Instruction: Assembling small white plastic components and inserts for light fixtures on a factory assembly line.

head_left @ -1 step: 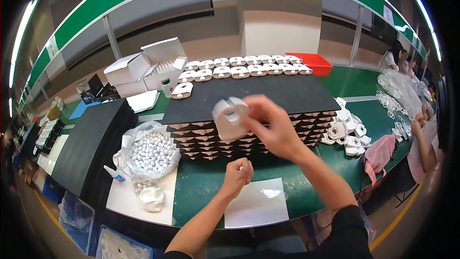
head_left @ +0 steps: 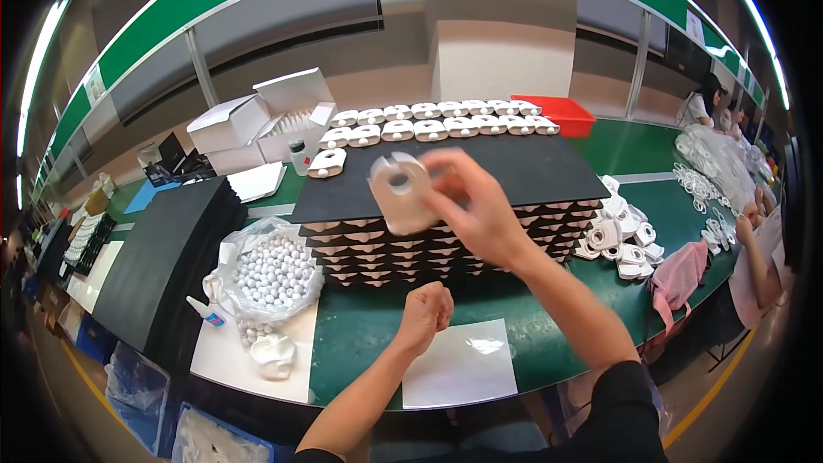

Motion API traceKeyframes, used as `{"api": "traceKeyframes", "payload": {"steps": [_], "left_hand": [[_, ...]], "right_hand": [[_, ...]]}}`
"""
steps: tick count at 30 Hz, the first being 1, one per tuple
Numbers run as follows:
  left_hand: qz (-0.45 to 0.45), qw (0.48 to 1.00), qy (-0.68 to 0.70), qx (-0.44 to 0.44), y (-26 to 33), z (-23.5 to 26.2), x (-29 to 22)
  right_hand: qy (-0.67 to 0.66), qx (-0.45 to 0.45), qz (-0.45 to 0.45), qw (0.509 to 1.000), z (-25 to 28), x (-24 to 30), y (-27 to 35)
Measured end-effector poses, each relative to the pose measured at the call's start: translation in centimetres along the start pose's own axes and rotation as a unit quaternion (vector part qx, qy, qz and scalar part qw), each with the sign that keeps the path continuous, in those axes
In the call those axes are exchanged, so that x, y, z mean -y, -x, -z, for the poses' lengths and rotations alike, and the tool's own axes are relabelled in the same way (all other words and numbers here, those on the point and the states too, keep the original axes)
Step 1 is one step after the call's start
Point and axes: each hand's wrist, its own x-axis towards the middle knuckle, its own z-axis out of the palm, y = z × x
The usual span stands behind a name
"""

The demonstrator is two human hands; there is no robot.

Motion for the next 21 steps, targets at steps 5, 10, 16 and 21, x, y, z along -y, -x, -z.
{"api": "traceKeyframes", "payload": {"steps": [5,10,16,21], "left_hand": [[0.177,0.942,0.284,-0.014,-0.3,0.4,-0.7],[0.213,0.914,0.344,-0.024,-0.5,0.8,-0.6],[0.225,0.910,0.346,-0.046,-0.6,0.3,-0.5],[0.209,0.907,0.357,-0.077,-0.2,0.9,-0.5]], "right_hand": [[0.049,-0.013,-0.138,0.989,-2.6,-6.2,-9.4],[0.011,-0.009,-0.319,0.948,-4.8,-7.9,-13.8],[0.137,-0.023,-0.285,0.948,-3.9,-8.5,-14.2],[0.128,-0.100,0.113,0.980,-3.8,-1.0,-7.9]]}}
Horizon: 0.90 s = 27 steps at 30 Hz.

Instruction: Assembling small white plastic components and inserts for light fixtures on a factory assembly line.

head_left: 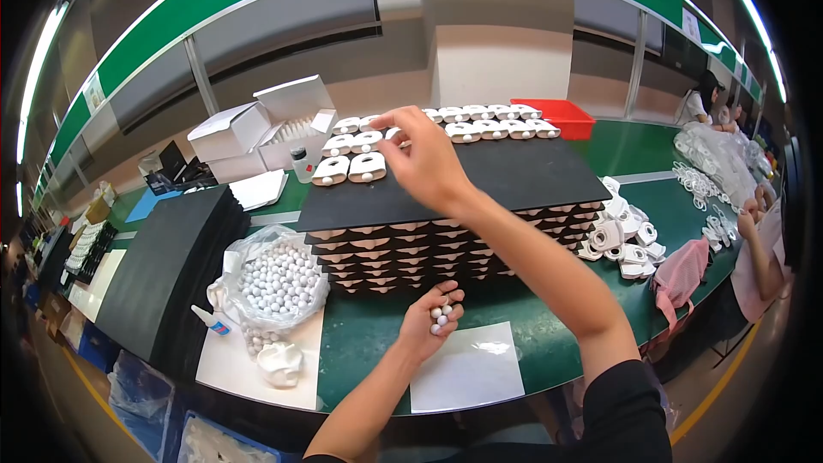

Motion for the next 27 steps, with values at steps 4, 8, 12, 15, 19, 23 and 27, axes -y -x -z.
{"api": "traceKeyframes", "payload": {"steps": [4,8,12,15,19,23,27], "left_hand": [[-0.051,0.995,-0.005,-0.091,-0.4,-1.4,1.2],[-0.007,0.998,-0.068,0.005,-0.6,0.8,0.8],[-0.016,0.996,-0.088,-0.007,-0.5,0.3,0.7],[-0.023,0.995,-0.100,-0.019,-0.5,0.2,0.6],[-0.043,0.991,-0.122,-0.028,-0.5,0.1,0.5],[-0.031,0.994,-0.106,-0.028,-0.7,-0.6,0.9],[-0.034,0.995,-0.089,-0.020,-0.4,0.1,0.6]], "right_hand": [[0.161,0.149,0.292,0.931,5.8,8.6,7.8],[0.008,0.161,0.376,0.912,12.2,16.7,11.5],[0.067,0.172,0.370,0.911,14.2,17.2,12.0],[0.095,0.125,0.508,0.847,15.4,16.9,11.8],[0.087,0.086,0.562,0.818,16.7,15.7,12.3],[0.156,0.045,0.530,0.832,18.4,16.6,12.4],[0.160,0.116,0.538,0.820,19.5,15.9,12.3]]}}
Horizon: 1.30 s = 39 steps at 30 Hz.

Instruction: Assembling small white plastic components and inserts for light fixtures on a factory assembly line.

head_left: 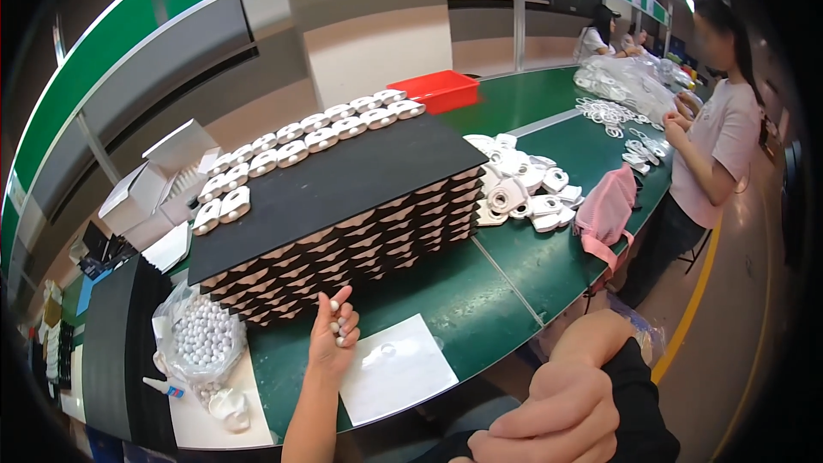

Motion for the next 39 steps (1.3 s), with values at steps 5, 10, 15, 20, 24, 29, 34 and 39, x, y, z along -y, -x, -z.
{"api": "traceKeyframes", "payload": {"steps": [5,10,15,20,24,29,34,39], "left_hand": [[0.010,1.000,0.004,0.011,0.0,-0.7,0.2],[-0.008,1.000,-0.015,0.013,0.4,-0.4,-0.1],[0.014,0.998,-0.016,0.051,0.2,-0.9,0.0],[-0.009,0.997,-0.076,0.029,0.6,-1.5,0.0],[-0.019,0.993,-0.110,0.040,0.5,-0.4,0.1],[0.000,0.992,-0.121,0.041,0.7,-0.8,0.1],[0.007,0.992,-0.117,0.046,0.5,-1.1,0.2],[0.004,0.993,-0.114,0.009,1.0,-1.6,-0.3]], "right_hand": [[0.124,-0.091,0.076,0.985,-2.6,2.8,3.5],[0.204,-0.017,-0.363,0.909,-4.2,3.5,15.1],[0.308,0.278,-0.673,0.612,-2.2,5.9,26.8],[0.313,0.322,-0.702,0.553,-2.5,8.2,27.8],[0.248,0.232,-0.752,0.565,-3.1,9.7,25.4],[0.151,0.264,-0.776,0.553,-1.6,9.6,23.3],[0.060,0.315,-0.781,0.535,-0.3,8.3,23.6],[0.021,0.417,-0.694,0.586,-1.9,5.7,19.7]]}}
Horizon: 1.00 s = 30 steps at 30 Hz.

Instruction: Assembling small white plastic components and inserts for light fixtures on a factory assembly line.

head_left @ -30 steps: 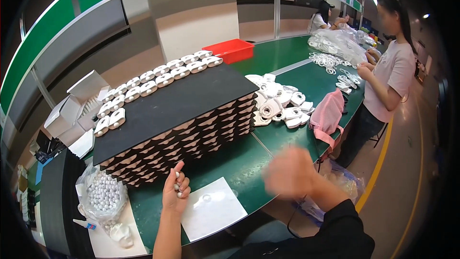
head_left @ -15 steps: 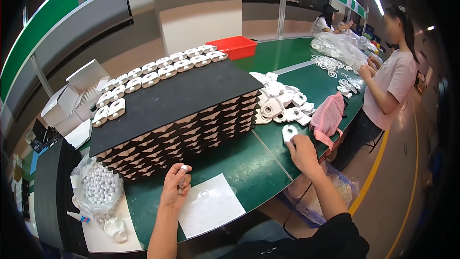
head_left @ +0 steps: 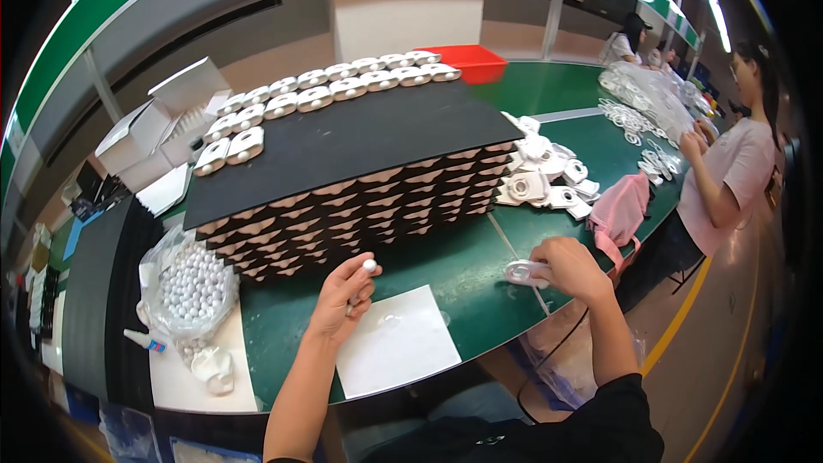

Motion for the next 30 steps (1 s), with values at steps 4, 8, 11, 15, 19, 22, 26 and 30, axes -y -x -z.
{"api": "traceKeyframes", "payload": {"steps": [4,8,11,15,19,22,26,30], "left_hand": [[-0.020,1.000,-0.009,0.020,-0.1,0.3,0.1],[-0.011,0.998,-0.012,0.065,-0.7,1.3,0.7],[-0.015,0.999,0.001,0.048,-0.6,1.0,0.5],[-0.010,1.000,0.021,0.014,-0.6,0.7,0.2],[-0.010,0.999,0.027,0.022,-0.6,0.9,0.2],[-0.016,0.999,0.028,0.041,-0.7,1.1,0.4],[-0.017,0.998,0.038,0.054,-0.7,1.1,0.4],[-0.026,0.998,0.032,0.053,-0.6,0.9,0.3]], "right_hand": [[-0.098,-0.006,0.131,0.986,-0.5,4.7,-1.2],[-0.547,0.033,0.032,0.836,-6.2,9.5,-1.3],[-0.644,0.034,0.028,0.763,-9.5,11.8,-1.8],[-0.640,0.016,0.024,0.768,-11.1,12.7,-2.2],[-0.573,-0.001,0.047,0.818,-11.4,12.7,-2.1],[-0.546,-0.009,0.056,0.836,-11.1,13.0,-2.0],[-0.513,0.002,0.063,0.856,-10.6,13.1,-2.0],[-0.436,-0.050,0.114,0.891,-10.7,13.2,-2.0]]}}
